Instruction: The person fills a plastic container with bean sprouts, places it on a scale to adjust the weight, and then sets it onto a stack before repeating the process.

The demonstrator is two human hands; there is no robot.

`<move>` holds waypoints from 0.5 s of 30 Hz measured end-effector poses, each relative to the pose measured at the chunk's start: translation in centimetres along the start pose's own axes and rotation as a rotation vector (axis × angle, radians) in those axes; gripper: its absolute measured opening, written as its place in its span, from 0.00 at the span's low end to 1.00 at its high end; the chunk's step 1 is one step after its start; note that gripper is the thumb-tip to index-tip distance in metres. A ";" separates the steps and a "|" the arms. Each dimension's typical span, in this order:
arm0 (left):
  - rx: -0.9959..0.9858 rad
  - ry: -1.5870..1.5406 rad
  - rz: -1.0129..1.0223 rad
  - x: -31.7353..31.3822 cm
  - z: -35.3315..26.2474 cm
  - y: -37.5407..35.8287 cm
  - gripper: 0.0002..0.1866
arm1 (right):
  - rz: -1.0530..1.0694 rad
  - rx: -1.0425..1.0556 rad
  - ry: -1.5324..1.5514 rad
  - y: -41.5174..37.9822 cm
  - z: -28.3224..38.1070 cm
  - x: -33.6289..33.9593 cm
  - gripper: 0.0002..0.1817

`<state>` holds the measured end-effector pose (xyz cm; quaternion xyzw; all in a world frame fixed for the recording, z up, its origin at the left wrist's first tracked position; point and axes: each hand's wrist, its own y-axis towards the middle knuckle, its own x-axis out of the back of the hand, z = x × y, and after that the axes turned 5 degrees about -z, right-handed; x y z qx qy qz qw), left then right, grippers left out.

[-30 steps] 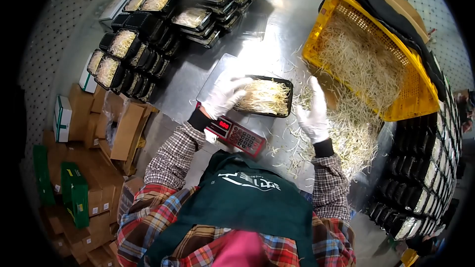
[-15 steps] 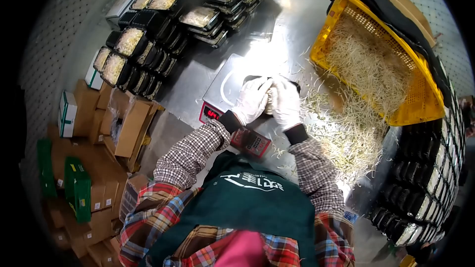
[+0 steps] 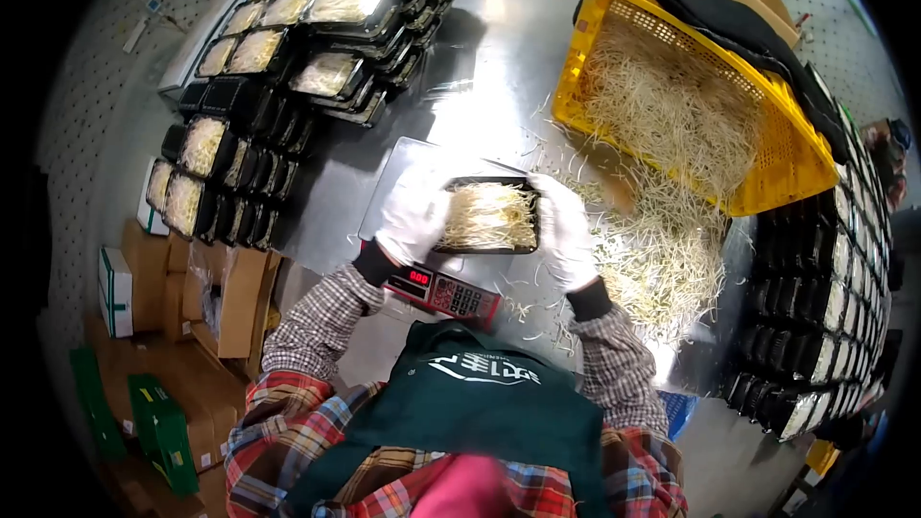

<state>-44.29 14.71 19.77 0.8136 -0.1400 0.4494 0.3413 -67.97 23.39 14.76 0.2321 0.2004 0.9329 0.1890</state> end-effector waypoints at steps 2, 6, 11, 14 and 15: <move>-0.267 0.147 0.026 2.9 1.8 4.3 0.15 | -0.068 -0.244 0.061 -1.4 -1.9 2.7 0.15; 0.603 -0.122 -0.005 -6.0 18.0 7.5 0.24 | -0.164 -0.432 -0.055 -5.2 -4.7 5.7 0.16; 1.113 0.065 0.016 -15.4 27.5 10.9 0.40 | -0.035 -0.616 -0.192 -10.5 -2.5 7.2 0.17; 1.263 -0.274 -0.029 -17.9 28.8 11.6 0.37 | -0.081 -0.809 -0.178 -16.3 -2.7 7.4 0.17; 1.257 -0.282 -0.013 -18.8 28.5 12.0 0.37 | -0.097 -0.785 -0.198 -18.7 -3.8 7.5 0.18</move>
